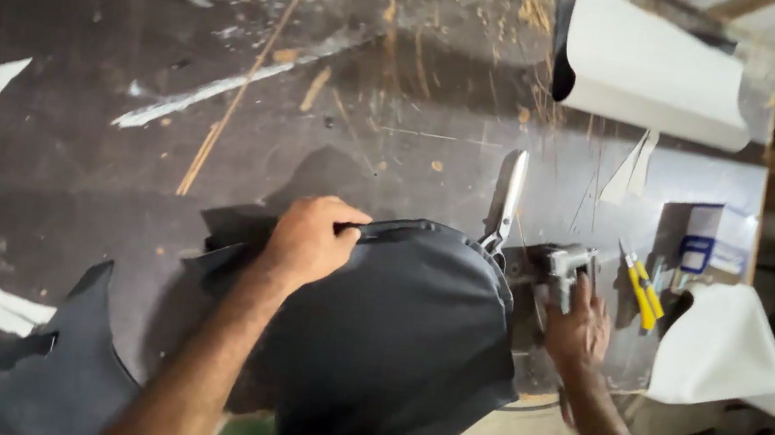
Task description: Cutting and stapling black fabric onto a furniture frame component at a workbench.
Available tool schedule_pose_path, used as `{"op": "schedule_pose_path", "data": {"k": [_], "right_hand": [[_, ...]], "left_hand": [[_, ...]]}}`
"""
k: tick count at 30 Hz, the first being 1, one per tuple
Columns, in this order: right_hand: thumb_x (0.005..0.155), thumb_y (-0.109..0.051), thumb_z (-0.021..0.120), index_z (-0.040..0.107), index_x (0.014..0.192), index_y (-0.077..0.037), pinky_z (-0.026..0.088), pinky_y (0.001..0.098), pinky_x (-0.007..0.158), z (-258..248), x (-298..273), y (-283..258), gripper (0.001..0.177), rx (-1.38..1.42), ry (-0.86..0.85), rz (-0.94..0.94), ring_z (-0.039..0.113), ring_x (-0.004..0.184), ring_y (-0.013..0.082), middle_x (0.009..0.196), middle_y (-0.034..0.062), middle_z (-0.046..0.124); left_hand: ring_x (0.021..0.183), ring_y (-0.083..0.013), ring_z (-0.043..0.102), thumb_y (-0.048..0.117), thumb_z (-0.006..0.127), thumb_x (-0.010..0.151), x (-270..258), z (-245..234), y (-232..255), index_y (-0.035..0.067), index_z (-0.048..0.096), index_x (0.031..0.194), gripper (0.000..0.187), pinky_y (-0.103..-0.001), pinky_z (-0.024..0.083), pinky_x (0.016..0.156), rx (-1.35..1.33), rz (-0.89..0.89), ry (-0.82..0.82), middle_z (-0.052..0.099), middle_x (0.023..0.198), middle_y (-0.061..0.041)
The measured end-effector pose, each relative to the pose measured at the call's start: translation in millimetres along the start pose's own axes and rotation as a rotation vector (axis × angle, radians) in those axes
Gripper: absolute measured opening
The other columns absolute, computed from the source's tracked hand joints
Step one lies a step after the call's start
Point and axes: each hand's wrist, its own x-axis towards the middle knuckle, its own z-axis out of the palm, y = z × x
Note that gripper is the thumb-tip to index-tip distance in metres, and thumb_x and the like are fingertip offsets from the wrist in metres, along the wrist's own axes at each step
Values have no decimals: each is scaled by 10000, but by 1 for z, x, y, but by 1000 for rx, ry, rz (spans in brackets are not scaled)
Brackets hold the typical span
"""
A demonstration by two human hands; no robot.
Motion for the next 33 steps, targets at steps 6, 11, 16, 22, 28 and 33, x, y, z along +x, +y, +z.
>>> {"op": "schedule_pose_path", "data": {"k": [6, 11, 16, 22, 28, 33], "right_hand": [[910, -187, 795, 792, 1072, -83, 562, 449, 933, 21, -1, -69, 192, 610, 472, -956, 686, 1065, 360, 1071, 115, 722], [802, -229, 869, 794, 1068, -120, 576, 478, 849, 42, 18, -108, 296, 797, 262, -1139, 695, 941, 354, 1027, 115, 687], [767, -230, 895, 777, 918, -108, 577, 420, 829, 52, 24, -113, 227, 920, 199, -1031, 716, 907, 327, 991, 94, 684], [776, -211, 880, 734, 793, -90, 576, 437, 791, 62, 24, -122, 191, 885, 187, -902, 712, 876, 345, 949, 89, 673], [809, -216, 859, 698, 789, -80, 576, 423, 770, 62, 18, -128, 211, 832, 207, -831, 707, 877, 349, 930, 97, 666], [783, -246, 861, 692, 731, -114, 564, 411, 742, 52, 17, -128, 221, 766, 195, -749, 697, 818, 316, 850, 69, 657]], "left_hand": [[1015, -219, 692, 207, 784, 790, 4, 28, 13, 265, 828, 972, 196, -403, 553, 958, 122, 309, 121, 734, 954, 39], [992, -216, 659, 234, 778, 826, 15, 38, 32, 227, 820, 987, 166, -387, 546, 938, 258, 404, 93, 695, 900, 13], [960, -220, 663, 223, 796, 818, 26, 41, 42, 188, 812, 968, 155, -380, 553, 899, 219, 427, 38, 689, 880, 1], [880, -226, 670, 136, 789, 815, 33, 48, 46, 175, 777, 841, 49, -349, 565, 819, 34, 463, 42, 671, 810, 6], [906, -274, 680, 141, 883, 743, 35, 53, 48, 156, 758, 824, 150, -379, 585, 814, -59, 348, 163, 665, 939, -16], [1038, -263, 744, 408, 817, 785, 56, 46, 66, 364, 808, 1085, 303, -348, 622, 841, 130, -339, -209, 791, 1054, 1]]}}
